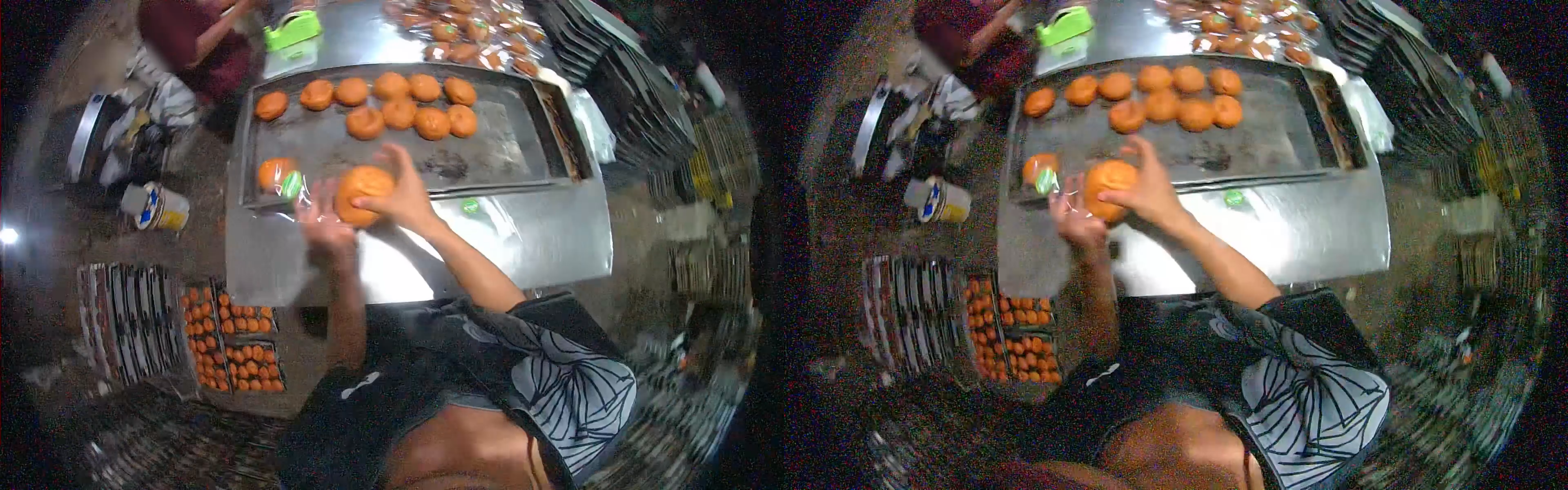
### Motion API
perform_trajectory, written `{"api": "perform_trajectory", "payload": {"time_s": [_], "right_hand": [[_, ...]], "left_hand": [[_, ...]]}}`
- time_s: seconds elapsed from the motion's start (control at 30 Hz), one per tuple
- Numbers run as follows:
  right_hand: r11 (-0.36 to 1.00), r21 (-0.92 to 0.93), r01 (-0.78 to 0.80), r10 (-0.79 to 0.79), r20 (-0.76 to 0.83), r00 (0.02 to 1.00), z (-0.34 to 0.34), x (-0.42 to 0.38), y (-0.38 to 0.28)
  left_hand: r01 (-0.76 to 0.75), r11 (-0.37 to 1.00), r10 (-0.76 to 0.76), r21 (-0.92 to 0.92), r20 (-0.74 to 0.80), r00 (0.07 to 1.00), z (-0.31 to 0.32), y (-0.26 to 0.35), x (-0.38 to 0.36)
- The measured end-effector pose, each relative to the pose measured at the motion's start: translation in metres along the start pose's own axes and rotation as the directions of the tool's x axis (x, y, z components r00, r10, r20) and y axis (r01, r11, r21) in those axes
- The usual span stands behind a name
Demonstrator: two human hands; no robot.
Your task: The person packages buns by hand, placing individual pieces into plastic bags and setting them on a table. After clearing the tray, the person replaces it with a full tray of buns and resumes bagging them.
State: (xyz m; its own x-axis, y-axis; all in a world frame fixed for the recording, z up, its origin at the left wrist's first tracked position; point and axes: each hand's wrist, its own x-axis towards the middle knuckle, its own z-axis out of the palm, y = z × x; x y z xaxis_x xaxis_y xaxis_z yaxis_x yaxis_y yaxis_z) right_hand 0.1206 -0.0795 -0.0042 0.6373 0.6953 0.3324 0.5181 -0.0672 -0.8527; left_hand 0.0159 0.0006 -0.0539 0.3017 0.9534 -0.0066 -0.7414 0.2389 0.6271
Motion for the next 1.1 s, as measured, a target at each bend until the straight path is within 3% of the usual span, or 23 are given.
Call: {"api": "perform_trajectory", "payload": {"time_s": [0.13,0.2,0.23,0.27,0.33,0.37,0.4,0.43,0.47,0.5,0.53,0.57,0.6,0.67,0.7,0.77,0.8,0.83,0.87,0.9,0.93,1.0,1.1], "right_hand": [[0.948,0.240,-0.211,0.258,-0.187,0.948,-0.044,-0.016,-0.001],[0.909,0.254,-0.329,0.383,-0.205,0.901,-0.067,-0.035,-0.003],[0.911,0.249,-0.328,0.390,-0.265,0.882,-0.076,-0.033,0.002],[0.907,0.256,-0.334,0.401,-0.281,0.872,-0.077,-0.035,0.010],[0.957,0.174,-0.230,0.282,-0.387,0.878,-0.070,-0.036,0.033],[0.966,0.138,-0.217,0.247,-0.254,0.935,-0.077,-0.043,0.037],[0.998,-0.006,0.069,-0.068,-0.212,0.975,-0.083,-0.052,0.044],[1.000,-0.007,-0.005,0.004,-0.057,0.998,-0.098,-0.056,0.053],[0.997,-0.024,-0.075,0.077,0.100,0.992,-0.114,-0.058,0.062],[0.956,-0.198,-0.218,0.262,0.234,0.936,-0.140,-0.039,0.064],[0.865,-0.383,-0.324,0.455,0.324,0.829,-0.168,-0.010,0.060],[0.878,-0.369,-0.305,0.397,0.205,0.895,-0.186,0.011,0.050],[0.889,-0.361,-0.282,0.329,0.074,0.942,-0.199,0.033,0.043],[0.958,-0.244,0.149,-0.204,-0.218,0.954,-0.196,0.067,0.056],[0.958,-0.243,0.151,-0.206,-0.218,0.954,-0.195,0.063,0.060],[0.880,-0.187,0.437,-0.475,-0.296,0.829,-0.183,0.041,0.067],[0.932,-0.135,0.337,-0.358,-0.183,0.916,-0.184,0.013,0.083],[0.969,-0.098,0.226,-0.233,-0.058,0.971,-0.194,-0.028,0.102],[0.986,-0.002,-0.169,0.167,0.185,0.968,-0.205,-0.067,0.112],[0.864,0.012,-0.503,0.473,0.322,0.821,-0.202,-0.114,0.142],[0.852,-0.019,-0.523,0.479,0.429,0.766,-0.196,-0.151,0.173],[0.963,0.056,-0.263,0.211,0.450,0.868,-0.200,-0.182,0.167],[0.905,0.109,-0.411,0.358,0.325,0.875,-0.204,-0.171,0.148]], "left_hand": [[0.207,0.977,-0.210,0.043,0.100,0.973,0.066,-0.021,-0.032],[0.392,0.859,-0.501,0.329,0.388,0.774,0.060,-0.042,-0.046],[-0.147,0.811,-0.146,0.567,0.439,0.887,0.015,-0.104,-0.052],[0.434,0.900,-0.435,0.050,0.187,0.881,0.078,-0.085,-0.086],[0.617,0.785,-0.575,-0.053,0.309,0.758,0.075,-0.107,-0.097],[0.754,0.628,-0.593,-0.192,0.509,0.624,0.053,-0.116,-0.085],[0.745,0.641,-0.579,-0.183,0.522,0.626,0.036,-0.139,-0.078],[0.396,0.678,-0.695,0.619,0.366,0.619,0.018,-0.163,-0.070],[-0.158,0.112,-0.660,0.981,0.192,0.726,0.009,-0.179,-0.064],[-0.605,0.308,-0.570,0.734,0.652,0.500,-0.002,-0.182,-0.068],[-0.864,0.426,-0.407,0.270,0.909,0.083,-0.012,-0.178,-0.082],[-0.614,0.497,-0.640,0.614,0.736,0.218,-0.017,-0.190,-0.106],[-0.273,0.430,-0.837,0.861,0.494,0.237,-0.012,-0.207,-0.124],[-0.676,0.352,-0.715,0.647,0.652,0.251,0.048,-0.186,-0.150],[-0.832,0.324,-0.494,0.450,0.830,0.257,0.033,-0.209,-0.155],[-0.714,0.337,-0.663,0.614,0.693,0.283,0.026,-0.225,-0.149],[-0.578,0.312,-0.801,0.754,0.536,0.268,0.034,-0.225,-0.144],[-0.587,0.424,-0.698,0.690,0.662,0.274,0.005,-0.246,-0.134],[-0.585,0.420,-0.693,0.694,0.661,0.287,0.005,-0.236,-0.133],[-0.473,0.422,-0.778,0.774,0.577,0.250,0.014,-0.219,-0.126],[-0.359,0.409,-0.848,0.839,0.495,0.191,0.024,-0.209,-0.120],[-0.372,0.390,-0.826,0.842,0.499,0.263,0.025,-0.207,-0.120],[-0.335,0.305,-0.849,0.892,0.414,0.329,0.047,-0.192,-0.130]]}}
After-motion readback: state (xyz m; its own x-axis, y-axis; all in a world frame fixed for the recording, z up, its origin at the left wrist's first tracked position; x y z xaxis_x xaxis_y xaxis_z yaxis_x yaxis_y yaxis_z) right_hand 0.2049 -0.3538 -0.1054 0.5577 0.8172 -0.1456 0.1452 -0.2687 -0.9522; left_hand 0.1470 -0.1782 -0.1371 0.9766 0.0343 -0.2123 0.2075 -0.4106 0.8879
